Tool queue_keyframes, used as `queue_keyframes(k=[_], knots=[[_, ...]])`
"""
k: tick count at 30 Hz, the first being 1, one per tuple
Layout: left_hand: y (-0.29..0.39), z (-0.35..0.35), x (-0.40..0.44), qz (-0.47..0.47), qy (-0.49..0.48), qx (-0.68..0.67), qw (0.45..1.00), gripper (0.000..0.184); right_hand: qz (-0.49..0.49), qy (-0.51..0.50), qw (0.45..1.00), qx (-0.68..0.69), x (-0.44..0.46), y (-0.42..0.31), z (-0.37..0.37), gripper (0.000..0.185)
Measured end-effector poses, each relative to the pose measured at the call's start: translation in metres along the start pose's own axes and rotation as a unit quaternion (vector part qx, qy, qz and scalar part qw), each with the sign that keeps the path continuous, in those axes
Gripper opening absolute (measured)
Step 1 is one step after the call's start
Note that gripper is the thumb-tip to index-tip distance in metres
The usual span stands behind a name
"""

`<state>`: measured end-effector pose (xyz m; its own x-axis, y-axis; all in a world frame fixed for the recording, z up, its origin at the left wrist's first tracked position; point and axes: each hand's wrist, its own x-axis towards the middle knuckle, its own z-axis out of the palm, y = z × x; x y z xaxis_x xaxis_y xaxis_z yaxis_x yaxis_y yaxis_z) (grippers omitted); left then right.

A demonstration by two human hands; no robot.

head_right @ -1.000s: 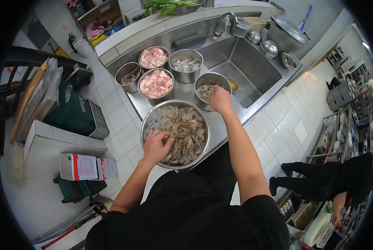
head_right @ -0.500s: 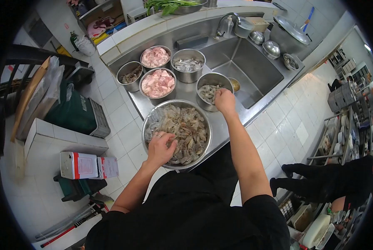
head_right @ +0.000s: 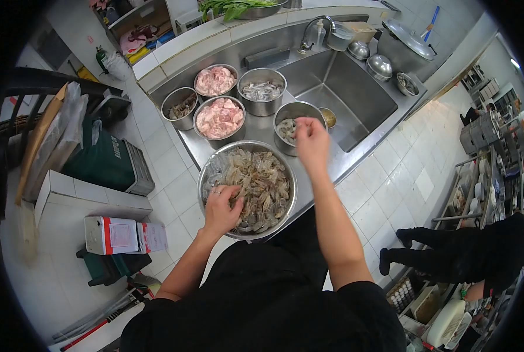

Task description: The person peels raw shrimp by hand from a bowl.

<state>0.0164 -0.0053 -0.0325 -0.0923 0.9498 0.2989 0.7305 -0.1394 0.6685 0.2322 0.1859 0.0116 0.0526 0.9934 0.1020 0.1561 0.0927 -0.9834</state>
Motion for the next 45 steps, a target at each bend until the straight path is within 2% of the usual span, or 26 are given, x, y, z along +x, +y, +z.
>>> queue_keyframes(k=[1,2,3,5,7,10,13,14,20,22,23,24,26,29,30,33,36,38,41,44,45], knots=[[0.000,0.001,0.000,-0.006,0.008,0.003,1.000,0.032,-0.033,0.014,0.999,0.007,-0.018,0.000,0.010,0.017],[0.001,0.001,0.000,-0.010,0.015,0.006,1.000,0.036,-0.026,-0.084,0.996,-0.021,-0.033,0.015,0.023,0.019],[0.005,0.000,0.001,-0.004,0.025,0.025,0.999,0.038,-0.055,-0.172,0.977,-0.109,-0.054,0.005,0.028,0.023],[0.015,-0.002,0.003,0.004,0.049,0.064,0.997,0.043,-0.066,-0.224,0.950,-0.208,-0.078,-0.001,0.025,0.028],[0.012,-0.001,0.002,0.004,0.044,0.065,0.997,0.044,-0.035,-0.159,0.959,-0.232,-0.080,0.004,0.017,0.028],[0.006,0.002,-0.004,0.005,0.039,0.073,0.997,0.043,-0.029,-0.292,0.830,-0.474,-0.087,0.002,0.000,0.025],[0.011,0.005,-0.005,0.019,0.033,0.067,0.997,0.040,-0.023,-0.300,0.775,-0.556,-0.110,0.028,0.011,0.025],[0.013,0.006,-0.005,0.022,0.033,0.065,0.997,0.039,-0.071,-0.277,0.783,-0.552,-0.117,0.043,0.014,0.027],[0.020,0.004,-0.004,0.055,0.039,0.067,0.995,0.035,-0.039,-0.216,0.814,-0.538,-0.113,0.040,0.020,0.026],[0.018,0.010,-0.007,-0.101,-0.059,-0.113,0.987,0.030,-0.034,-0.230,0.834,-0.501,-0.115,0.019,0.015,0.020],[0.017,0.013,-0.009,-0.177,-0.107,-0.202,0.957,0.028,-0.030,-0.237,0.843,-0.483,-0.117,0.008,0.012,0.017],[0.020,0.011,-0.006,-0.271,-0.129,-0.310,0.902,0.026,-0.055,-0.247,0.856,-0.451,-0.122,-0.002,0.011,0.017],[0.027,0.005,0.005,-0.437,-0.163,-0.501,0.729,0.024,-0.104,-0.262,0.879,-0.384,-0.136,-0.019,0.014,0.017],[0.003,0.022,-0.003,-0.351,-0.183,-0.461,0.795,0.023,-0.133,-0.324,0.883,-0.313,-0.144,-0.046,0.014,0.020],[0.006,0.016,0.000,-0.343,-0.195,-0.440,0.806,0.022,-0.125,-0.303,0.892,-0.312,-0.142,-0.039,0.014,0.021],[0.013,0.004,0.003,-0.297,-0.210,-0.385,0.848,0.020,-0.264,-0.251,0.878,-0.309,-0.134,-0.027,0.013,0.025],[0.015,0.000,0.001,-0.220,-0.181,-0.313,0.906,0.022,-0.182,-0.325,0.880,-0.295,-0.134,-0.010,0.018,0.025],[0.022,-0.009,0.002,-0.190,-0.150,-0.230,0.943,0.025,-0.152,-0.324,0.882,-0.308,-0.133,-0.010,0.022,0.021],[0.013,0.000,-0.001,-0.275,-0.125,-0.416,0.858,0.031,-0.136,-0.330,0.880,-0.312,-0.131,-0.011,0.029,0.019],[-0.001,-0.011,0.003,-0.408,-0.168,-0.587,0.679,0.033,-0.155,-0.354,0.871,-0.303,-0.122,-0.002,0.036,0.019],[0.001,-0.017,0.007,-0.412,-0.168,-0.559,0.700,0.033,-0.165,-0.363,0.867,-0.299,-0.117,-0.003,0.038,0.020]])
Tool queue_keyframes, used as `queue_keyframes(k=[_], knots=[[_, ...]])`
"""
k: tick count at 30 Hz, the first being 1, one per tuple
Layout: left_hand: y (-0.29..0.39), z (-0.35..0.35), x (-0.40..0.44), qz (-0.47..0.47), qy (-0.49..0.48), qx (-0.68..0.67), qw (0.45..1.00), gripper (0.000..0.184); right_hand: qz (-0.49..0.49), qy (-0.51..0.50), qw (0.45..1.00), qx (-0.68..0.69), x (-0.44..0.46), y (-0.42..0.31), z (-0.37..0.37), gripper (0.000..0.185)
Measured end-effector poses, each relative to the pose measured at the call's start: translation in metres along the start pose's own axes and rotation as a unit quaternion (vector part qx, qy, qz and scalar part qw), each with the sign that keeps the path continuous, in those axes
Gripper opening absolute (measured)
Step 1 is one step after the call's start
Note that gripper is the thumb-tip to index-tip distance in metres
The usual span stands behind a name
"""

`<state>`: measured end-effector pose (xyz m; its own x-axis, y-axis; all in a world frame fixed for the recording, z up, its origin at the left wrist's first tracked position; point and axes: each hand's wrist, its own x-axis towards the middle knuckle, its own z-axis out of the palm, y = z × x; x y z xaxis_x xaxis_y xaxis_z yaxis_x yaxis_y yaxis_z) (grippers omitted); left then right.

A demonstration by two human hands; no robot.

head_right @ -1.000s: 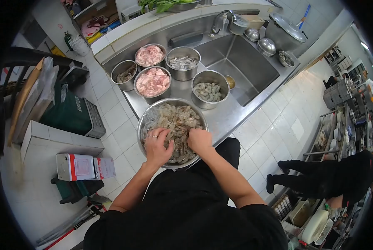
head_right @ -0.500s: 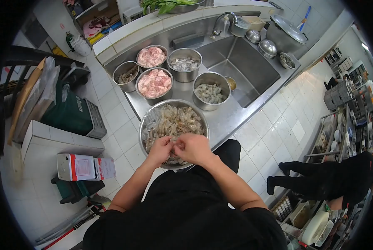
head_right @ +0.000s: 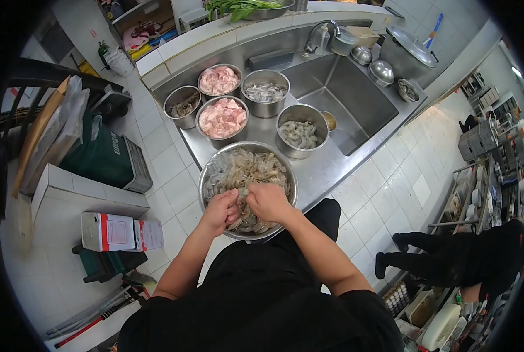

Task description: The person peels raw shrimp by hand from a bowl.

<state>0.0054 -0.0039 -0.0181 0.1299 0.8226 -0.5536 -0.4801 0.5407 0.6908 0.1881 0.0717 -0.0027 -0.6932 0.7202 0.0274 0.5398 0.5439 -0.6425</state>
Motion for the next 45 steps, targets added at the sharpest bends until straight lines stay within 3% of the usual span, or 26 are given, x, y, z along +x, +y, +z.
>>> queue_keyframes(k=[3,5,9,11,14,15,17,21,27,30,33,36,39,42,45], knots=[[0.011,0.000,-0.006,0.037,0.058,0.108,0.992,0.034,0.037,-0.011,0.996,-0.081,0.009,-0.006,-0.009,0.019],[-0.001,-0.011,0.004,0.102,0.103,0.202,0.969,0.035,-0.003,0.070,0.992,-0.104,0.008,0.007,-0.005,0.019],[-0.009,-0.014,0.009,0.116,0.113,0.219,0.962,0.029,-0.132,0.167,0.971,-0.107,0.010,-0.003,-0.015,0.023],[-0.016,-0.020,0.015,0.114,0.091,0.226,0.963,0.026,-0.114,0.090,0.987,-0.065,0.009,-0.012,-0.016,0.024],[-0.010,-0.005,0.003,0.233,0.120,0.428,0.865,0.024,-0.079,0.000,0.994,-0.075,0.009,-0.013,-0.013,0.025],[-0.006,-0.003,-0.001,0.228,0.117,0.452,0.854,0.024,-0.067,-0.027,0.993,-0.090,0.010,-0.012,-0.012,0.026],[0.001,0.001,-0.007,0.219,0.111,0.498,0.832,0.026,-0.079,-0.007,0.994,-0.081,0.011,-0.009,-0.007,0.025],[0.008,0.006,-0.011,0.231,0.119,0.467,0.845,0.026,-0.058,0.058,0.994,0.069,0.009,-0.020,-0.013,0.023],[0.012,0.004,-0.011,0.264,0.106,0.485,0.827,0.022,-0.057,0.059,0.996,0.025,0.007,-0.010,-0.001,0.025],[0.014,0.008,-0.013,0.268,0.111,0.461,0.839,0.022,0.132,0.002,0.961,0.242,0.004,-0.006,-0.003,0.025],[0.010,0.007,-0.010,0.283,0.115,0.425,0.852,0.022,0.154,0.005,0.908,0.391,0.002,-0.006,0.003,0.025],[0.010,0.005,-0.010,0.290,0.115,0.418,0.853,0.021,0.037,0.036,0.969,0.243,-0.003,-0.014,-0.002,0.024],[0.013,0.008,-0.014,0.281,0.110,0.441,0.845,0.021,0.118,0.056,0.956,0.261,0.000,-0.001,0.015,0.025],[0.010,0.007,-0.012,0.298,0.115,0.432,0.843,0.020,0.196,0.006,0.836,0.512,0.002,0.001,0.014,0.025],[0.009,0.007,-0.012,0.318,0.118,0.434,0.834,0.020,0.189,0.006,0.817,0.545,0.000,-0.002,0.012,0.026]])
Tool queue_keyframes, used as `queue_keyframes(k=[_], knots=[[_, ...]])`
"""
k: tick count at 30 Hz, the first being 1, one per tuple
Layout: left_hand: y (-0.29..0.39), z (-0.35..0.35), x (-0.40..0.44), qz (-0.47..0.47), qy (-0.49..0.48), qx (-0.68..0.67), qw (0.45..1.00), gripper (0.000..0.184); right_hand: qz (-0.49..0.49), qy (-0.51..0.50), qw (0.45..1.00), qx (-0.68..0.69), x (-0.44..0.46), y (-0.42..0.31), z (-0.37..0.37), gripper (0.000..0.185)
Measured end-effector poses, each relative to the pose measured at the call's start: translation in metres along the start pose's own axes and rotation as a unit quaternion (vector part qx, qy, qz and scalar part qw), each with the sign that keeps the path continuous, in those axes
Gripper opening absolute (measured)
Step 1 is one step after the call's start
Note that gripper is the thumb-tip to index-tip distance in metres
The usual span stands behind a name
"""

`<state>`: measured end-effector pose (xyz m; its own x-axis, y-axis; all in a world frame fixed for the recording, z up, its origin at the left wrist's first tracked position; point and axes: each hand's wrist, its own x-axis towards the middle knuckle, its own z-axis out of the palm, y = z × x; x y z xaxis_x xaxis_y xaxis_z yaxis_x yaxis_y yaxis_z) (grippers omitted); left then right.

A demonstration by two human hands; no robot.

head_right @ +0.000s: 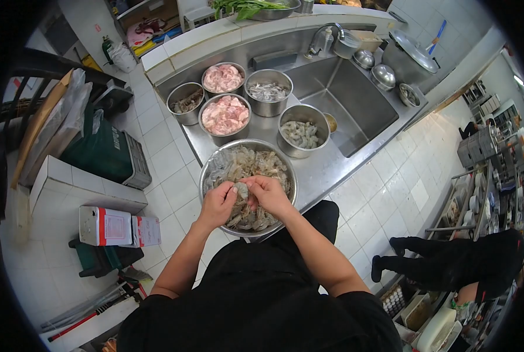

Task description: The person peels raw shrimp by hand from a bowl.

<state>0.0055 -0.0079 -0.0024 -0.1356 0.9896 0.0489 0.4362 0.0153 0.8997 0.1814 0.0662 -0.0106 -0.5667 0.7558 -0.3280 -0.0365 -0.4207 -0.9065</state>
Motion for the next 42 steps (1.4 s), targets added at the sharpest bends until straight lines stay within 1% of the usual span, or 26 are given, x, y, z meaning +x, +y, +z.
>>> queue_keyframes(k=[2,3,6,8,9,12,14,15,17,18,20,21,23,24,26,28,29,31,32,33,35,37,38,39,40,42], knots=[[0.001,-0.001,-0.001,0.005,-0.009,0.033,0.999,0.018,-0.051,0.010,0.990,-0.127,-0.006,-0.006,0.005,0.025],[0.001,-0.002,-0.001,0.023,-0.010,0.048,0.999,0.017,-0.076,0.015,0.979,-0.190,-0.008,-0.008,0.007,0.025],[0.004,-0.002,-0.002,0.073,-0.016,0.087,0.993,0.016,-0.162,0.029,0.901,-0.401,-0.007,-0.010,0.003,0.025],[0.006,-0.002,-0.003,0.096,-0.015,0.104,0.990,0.016,-0.060,0.032,0.964,-0.257,-0.003,-0.004,0.000,0.025],[0.008,-0.001,-0.003,0.091,-0.005,0.090,0.992,0.015,-0.008,0.033,0.983,-0.181,0.000,0.000,-0.002,0.026],[0.009,0.002,-0.004,0.058,0.020,0.058,0.996,0.015,-0.009,0.024,1.000,0.008,0.000,0.008,-0.002,0.026],[0.007,0.004,-0.003,0.015,0.027,0.047,0.998,0.015,-0.018,0.015,0.999,0.049,-0.003,0.008,0.001,0.026],[0.008,0.005,-0.002,0.016,0.032,0.052,0.998,0.016,-0.023,0.011,0.997,0.070,-0.005,0.006,0.004,0.025],[0.007,0.006,-0.003,0.019,0.041,0.062,0.997,0.018,-0.072,0.034,0.989,-0.127,-0.010,-0.001,0.012,0.025],[0.003,0.008,-0.003,0.002,0.029,0.048,0.998,0.020,-0.096,0.045,0.969,-0.224,-0.013,-0.004,0.015,0.025],[-0.011,0.012,-0.002,-0.031,0.007,0.018,0.999,0.026,-0.191,0.069,0.920,-0.335,-0.014,-0.011,0.016,0.025],[-0.012,0.012,-0.002,-0.072,-0.023,-0.080,0.994,0.028,-0.237,0.081,0.887,-0.387,-0.014,-0.013,0.016,0.025],[-0.014,0.011,-0.002,-0.150,-0.081,-0.273,0.947,0.034,-0.282,0.088,0.849,-0.438,-0.008,-0.004,0.006,0.021],[-0.013,0.008,-0.001,-0.170,-0.071,-0.293,0.938,0.034,-0.305,0.090,0.828,-0.462,-0.006,-0.002,0.002,0.020],[-0.009,0.002,0.001,-0.209,-0.052,-0.333,0.918,0.034,-0.264,0.103,0.851,-0.441,-0.002,-0.003,-0.010,0.016],[-0.016,-0.005,0.004,-0.199,-0.027,-0.309,0.929,0.033,-0.211,0.139,0.882,-0.397,-0.003,-0.011,-0.019,0.014],[-0.019,-0.008,0.004,-0.196,-0.014,-0.296,0.935,0.032,-0.199,0.145,0.897,-0.368,-0.003,-0.011,-0.019,0.015],[-0.018,-0.013,0.002,-0.201,-0.027,-0.309,0.929,0.032,-0.174,0.159,0.922,-0.307,-0.004,-0.012,-0.019,0.021],[-0.016,-0.015,0.002,-0.203,-0.035,-0.316,0.926,0.032,-0.234,0.145,0.862,-0.425,-0.007,-0.011,-0.017,0.024],[-0.013,-0.014,0.003,-0.205,-0.038,-0.336,0.919,0.032,-0.288,0.128,0.784,-0.535,-0.012,-0.010,-0.012,0.028],[-0.006,-0.009,0.003,-0.208,-0.043,-0.375,0.902,0.032,-0.308,0.125,0.729,-0.599,-0.015,-0.013,-0.005,0.035],[-0.007,-0.004,0.003,-0.188,-0.052,-0.374,0.907,0.030,-0.249,0.147,0.799,-0.527,-0.014,-0.018,-0.001,0.039],[-0.008,-0.001,0.000,-0.180,-0.057,-0.374,0.908,0.029,-0.169,0.109,0.902,-0.382,-0.011,-0.016,0.000,0.037],[-0.009,0.001,-0.001,-0.170,-0.056,-0.354,0.918,0.029,-0.085,0.068,0.969,-0.223,-0.003,-0.016,-0.002,0.035],[-0.010,0.003,-0.001,-0.158,-0.057,-0.334,0.927,0.029,-0.001,0.028,0.998,-0.054,0.001,-0.016,-0.004,0.033],[-0.014,0.007,-0.002,-0.124,-0.060,-0.281,0.950,0.029,0.026,0.000,0.999,0.029,-0.001,-0.015,-0.008,0.029]])
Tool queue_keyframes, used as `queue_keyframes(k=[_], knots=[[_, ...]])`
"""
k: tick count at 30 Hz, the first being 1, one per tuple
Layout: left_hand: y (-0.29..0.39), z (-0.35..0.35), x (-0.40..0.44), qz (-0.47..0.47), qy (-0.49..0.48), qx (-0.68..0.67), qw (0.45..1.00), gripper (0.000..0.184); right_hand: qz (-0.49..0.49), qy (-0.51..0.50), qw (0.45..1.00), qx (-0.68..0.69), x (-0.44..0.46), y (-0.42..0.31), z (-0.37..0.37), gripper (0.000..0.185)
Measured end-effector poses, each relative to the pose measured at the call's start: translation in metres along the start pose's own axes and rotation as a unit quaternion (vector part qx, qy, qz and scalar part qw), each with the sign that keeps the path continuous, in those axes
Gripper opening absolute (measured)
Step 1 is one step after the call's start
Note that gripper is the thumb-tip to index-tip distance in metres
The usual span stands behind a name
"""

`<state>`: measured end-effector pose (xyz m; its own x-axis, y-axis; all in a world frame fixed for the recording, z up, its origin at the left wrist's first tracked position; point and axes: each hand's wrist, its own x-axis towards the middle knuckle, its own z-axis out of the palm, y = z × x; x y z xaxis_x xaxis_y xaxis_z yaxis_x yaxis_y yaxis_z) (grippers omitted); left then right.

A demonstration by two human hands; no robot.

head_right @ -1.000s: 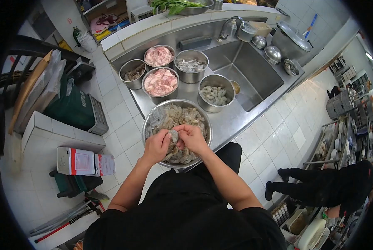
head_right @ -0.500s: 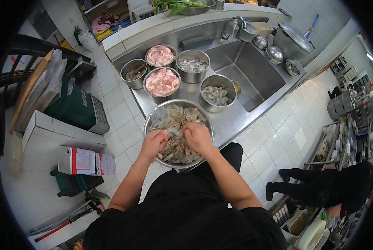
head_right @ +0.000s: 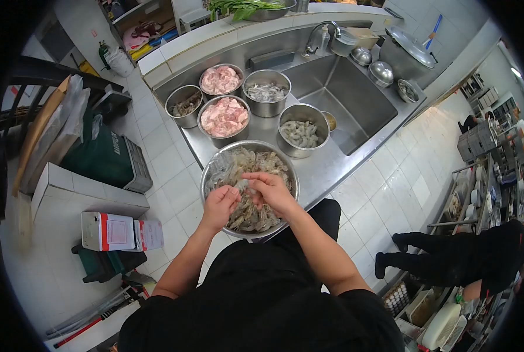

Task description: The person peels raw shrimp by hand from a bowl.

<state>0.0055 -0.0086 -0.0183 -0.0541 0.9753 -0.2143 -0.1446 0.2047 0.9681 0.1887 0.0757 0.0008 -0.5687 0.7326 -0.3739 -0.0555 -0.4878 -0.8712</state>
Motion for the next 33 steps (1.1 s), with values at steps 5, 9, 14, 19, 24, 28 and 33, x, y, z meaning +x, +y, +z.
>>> queue_keyframes(k=[5,9,14,19,24,28,33], knots=[[-0.004,0.003,-0.004,0.060,0.015,0.143,0.988,0.032,-0.046,0.052,0.997,-0.030,0.005,0.010,0.000,0.019],[-0.002,0.002,-0.003,0.078,0.013,0.157,0.984,0.031,-0.076,0.078,0.993,-0.038,0.004,0.013,0.002,0.018],[-0.002,-0.001,-0.007,0.095,0.029,0.182,0.978,0.030,-0.106,0.136,0.985,-0.022,0.010,0.015,-0.009,0.017],[0.006,-0.005,-0.006,0.034,0.072,0.365,0.927,0.037,-0.109,0.177,0.977,0.050,0.011,-0.003,-0.033,0.023],[-0.002,-0.008,-0.011,0.160,0.118,0.531,0.824,0.072,-0.042,0.300,0.932,0.200,0.006,-0.041,-0.042,0.029],[-0.005,-0.007,-0.016,0.163,0.044,0.586,0.793,0.075,0.031,0.118,0.919,-0.375,-0.010,-0.005,-0.046,0.049],[-0.025,-0.004,0.003,0.177,0.082,0.591,0.782,0.060,-0.019,0.092,0.733,-0.674,-0.028,0.033,0.001,0.044]])
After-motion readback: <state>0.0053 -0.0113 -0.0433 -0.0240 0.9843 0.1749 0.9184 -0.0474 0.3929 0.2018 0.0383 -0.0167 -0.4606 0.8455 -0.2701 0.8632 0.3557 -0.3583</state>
